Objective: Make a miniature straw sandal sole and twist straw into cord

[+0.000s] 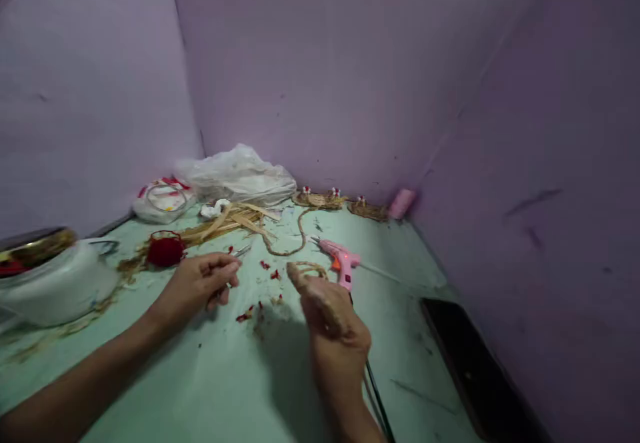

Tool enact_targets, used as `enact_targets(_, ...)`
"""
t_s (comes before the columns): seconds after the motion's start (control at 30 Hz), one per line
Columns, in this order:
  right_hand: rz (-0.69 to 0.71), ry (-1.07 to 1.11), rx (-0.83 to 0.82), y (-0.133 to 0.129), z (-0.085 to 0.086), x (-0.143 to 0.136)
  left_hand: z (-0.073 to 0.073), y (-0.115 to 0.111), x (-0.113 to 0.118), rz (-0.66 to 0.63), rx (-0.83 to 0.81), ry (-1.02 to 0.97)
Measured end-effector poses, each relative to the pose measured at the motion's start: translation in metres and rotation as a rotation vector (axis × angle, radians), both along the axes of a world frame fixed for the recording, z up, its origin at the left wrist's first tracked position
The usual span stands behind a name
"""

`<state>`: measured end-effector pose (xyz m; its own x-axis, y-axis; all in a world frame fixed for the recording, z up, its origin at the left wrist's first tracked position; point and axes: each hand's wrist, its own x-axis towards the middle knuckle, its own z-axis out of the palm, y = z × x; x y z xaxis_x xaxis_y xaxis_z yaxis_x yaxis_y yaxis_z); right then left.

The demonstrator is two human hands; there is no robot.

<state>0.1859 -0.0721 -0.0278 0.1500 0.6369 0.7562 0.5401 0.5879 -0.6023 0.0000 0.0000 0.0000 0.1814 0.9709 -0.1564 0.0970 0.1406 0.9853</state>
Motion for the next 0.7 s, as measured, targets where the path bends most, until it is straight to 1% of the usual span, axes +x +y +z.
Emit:
enact_targets(0.07,0.140,-0.199,0.118,0.002,-0.003,-0.005,-0.003,-0.008,0.005,-0.196,-0.196,-0.120)
enact_targets(0.13,0.218,-0.344,0.188,0.003,-0.005,-0.011,-0.006,-0.014,0.010,-0.299,-0.310,-0.209)
enact_targets(0.17,0.228,-0.401,0.204,0.003,-0.005,-0.013,-0.007,-0.015,0.012,-0.305,-0.327,-0.242)
enact_targets(0.23,0.209,-0.456,0.204,0.001,-0.004,-0.015,-0.009,-0.015,0.013,-0.270,-0.317,-0.281)
enact_targets(0.33,0.187,-0.460,0.209,-0.005,0.001,-0.012,-0.011,-0.010,0.012,-0.201,-0.309,-0.308)
enact_targets(0.37,0.154,-0.408,0.204,-0.006,0.002,-0.009,-0.012,-0.009,0.011,-0.190,-0.310,-0.301)
enact_targets(0.4,0.101,-0.314,0.180,-0.008,0.004,-0.006,-0.012,-0.008,0.011,-0.189,-0.313,-0.286)
enact_targets(0.43,0.031,-0.182,0.122,-0.008,0.005,-0.002,-0.013,-0.008,0.011,-0.199,-0.314,-0.261)
enact_targets(0.5,-0.107,0.153,-0.059,-0.005,0.006,0.007,-0.014,-0.010,0.014,-0.269,-0.310,-0.184)
enact_targets(0.53,-0.148,0.325,-0.149,-0.003,0.007,0.010,-0.014,-0.012,0.017,-0.303,-0.294,-0.127)
enact_targets(0.57,-0.161,0.474,-0.220,0.000,0.007,0.014,-0.014,-0.015,0.019,-0.314,-0.250,-0.055)
enact_targets(0.6,-0.148,0.590,-0.264,0.004,0.008,0.016,-0.013,-0.017,0.022,-0.299,-0.170,0.030)
enact_targets(0.63,-0.130,0.673,-0.283,0.006,0.009,0.018,-0.013,-0.020,0.024,-0.263,-0.062,0.125)
enact_targets(0.7,-0.108,0.752,-0.297,0.009,0.012,0.022,-0.011,-0.026,0.027,-0.175,0.171,0.317)
